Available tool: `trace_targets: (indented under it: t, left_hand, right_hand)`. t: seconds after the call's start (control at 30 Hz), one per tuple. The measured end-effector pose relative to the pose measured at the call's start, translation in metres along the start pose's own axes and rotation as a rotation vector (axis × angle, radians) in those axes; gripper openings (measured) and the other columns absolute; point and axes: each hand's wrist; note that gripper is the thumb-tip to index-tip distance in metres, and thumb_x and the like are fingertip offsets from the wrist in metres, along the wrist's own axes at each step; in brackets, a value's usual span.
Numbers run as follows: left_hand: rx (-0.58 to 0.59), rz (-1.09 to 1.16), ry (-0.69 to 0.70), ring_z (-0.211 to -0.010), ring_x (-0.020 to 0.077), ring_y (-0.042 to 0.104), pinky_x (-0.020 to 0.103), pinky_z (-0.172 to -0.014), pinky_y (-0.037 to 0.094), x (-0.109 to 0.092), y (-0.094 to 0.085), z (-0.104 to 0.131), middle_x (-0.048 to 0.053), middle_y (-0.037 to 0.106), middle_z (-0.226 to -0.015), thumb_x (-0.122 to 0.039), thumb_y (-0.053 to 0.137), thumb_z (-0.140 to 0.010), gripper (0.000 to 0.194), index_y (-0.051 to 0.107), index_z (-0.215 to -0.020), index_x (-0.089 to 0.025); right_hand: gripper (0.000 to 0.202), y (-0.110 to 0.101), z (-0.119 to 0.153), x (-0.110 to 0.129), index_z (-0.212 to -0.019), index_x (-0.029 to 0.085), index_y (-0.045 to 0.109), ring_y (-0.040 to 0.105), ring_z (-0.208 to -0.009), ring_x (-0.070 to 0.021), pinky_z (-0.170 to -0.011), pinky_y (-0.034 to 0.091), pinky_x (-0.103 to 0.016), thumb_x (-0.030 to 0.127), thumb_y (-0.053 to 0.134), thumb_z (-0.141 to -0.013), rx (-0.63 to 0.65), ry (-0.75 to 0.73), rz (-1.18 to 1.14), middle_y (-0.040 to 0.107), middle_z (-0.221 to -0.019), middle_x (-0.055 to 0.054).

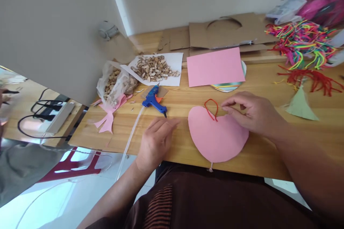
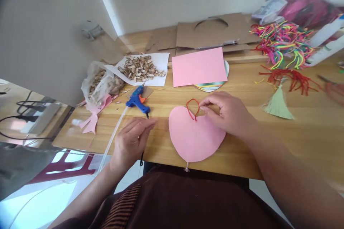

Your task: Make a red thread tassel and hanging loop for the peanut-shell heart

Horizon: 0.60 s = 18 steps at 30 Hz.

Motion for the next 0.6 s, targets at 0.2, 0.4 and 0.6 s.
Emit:
trace_targets:
  t: [0.2,0.4,0.6]
  left_hand:
    - [-0.101,-0.081,-0.149,-0.087,0.0160,0.077,0.030,-0.083,0.062,0.016,-0.026,0.028,0.003,0.081,-0.096,-0.013,0.063,-0.095,0.017,0.076,-0.105,-0.020]
    - [-0.172,-0.213,-0.287,-0.086,0.0182,0.078,0.030,-0.080,0.062,0.031,-0.051,0.045,0.000,0.083,-0.097,-0.015,0.064,-0.091,0.023,0.078,-0.107,-0.025]
    - [-0.197,-0.356,-0.338,-0.080,0.0207,0.079,0.029,-0.063,0.059,0.043,-0.068,0.056,0.000,0.084,-0.095,-0.017,0.064,-0.092,0.028,0.078,-0.116,-0.024]
  right_hand:
    - [0.033,0.002,0.026,0.015,-0.114,0.026,0.071,0.067,-0.107,-0.0349,-0.091,0.053,-0.052,0.050,0.064,-0.092,0.084,0.079,0.164,0.074,-0.114,-0.011]
    - [0.068,0.003,0.072,0.034,-0.140,0.021,0.058,0.057,-0.125,-0.0412,-0.107,0.048,-0.059,0.056,0.073,-0.084,0.069,0.192,0.331,0.064,-0.137,-0.016]
    - [0.078,0.010,0.083,0.049,-0.145,0.013,0.054,0.048,-0.141,-0.0397,-0.118,0.041,-0.058,0.058,0.073,-0.084,0.171,0.227,0.292,0.053,-0.153,-0.019]
Point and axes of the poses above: each hand's wrist, its own z-axis away from the middle knuckle, its own y-axis out of the palm, x = y × z
